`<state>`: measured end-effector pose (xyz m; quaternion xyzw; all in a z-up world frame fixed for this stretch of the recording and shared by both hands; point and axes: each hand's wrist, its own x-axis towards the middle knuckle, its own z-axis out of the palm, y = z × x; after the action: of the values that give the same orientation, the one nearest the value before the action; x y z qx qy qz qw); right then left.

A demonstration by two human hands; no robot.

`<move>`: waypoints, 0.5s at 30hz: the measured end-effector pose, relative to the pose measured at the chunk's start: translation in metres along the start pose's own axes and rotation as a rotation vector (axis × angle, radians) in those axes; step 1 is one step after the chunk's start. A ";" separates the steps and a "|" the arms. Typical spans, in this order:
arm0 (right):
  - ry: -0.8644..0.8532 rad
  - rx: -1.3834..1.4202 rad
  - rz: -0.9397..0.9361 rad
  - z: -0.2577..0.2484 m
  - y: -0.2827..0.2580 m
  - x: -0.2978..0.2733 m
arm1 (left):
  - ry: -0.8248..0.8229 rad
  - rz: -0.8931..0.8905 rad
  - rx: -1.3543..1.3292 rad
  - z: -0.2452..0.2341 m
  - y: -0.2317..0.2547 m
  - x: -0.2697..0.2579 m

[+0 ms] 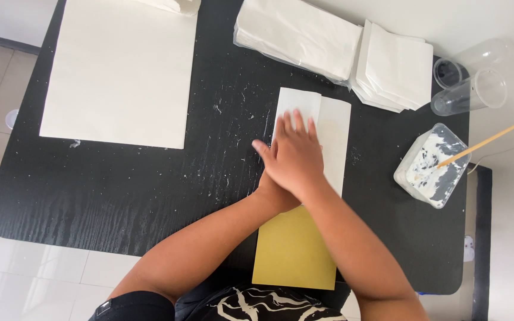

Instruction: A person manually assembles a paper bag by folding a white sheet of paper around a yellow cardboard template and applying glue with a brush.

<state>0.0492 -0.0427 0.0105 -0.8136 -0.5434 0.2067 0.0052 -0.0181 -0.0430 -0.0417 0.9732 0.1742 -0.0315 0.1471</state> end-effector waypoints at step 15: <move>0.102 -0.118 0.073 0.023 0.026 0.091 | -0.013 0.052 0.051 0.010 -0.008 0.002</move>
<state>0.0938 0.0219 -0.0468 -0.8413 -0.5236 0.1325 -0.0228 -0.0191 -0.0379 -0.0538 0.9805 0.1471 -0.0386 0.1242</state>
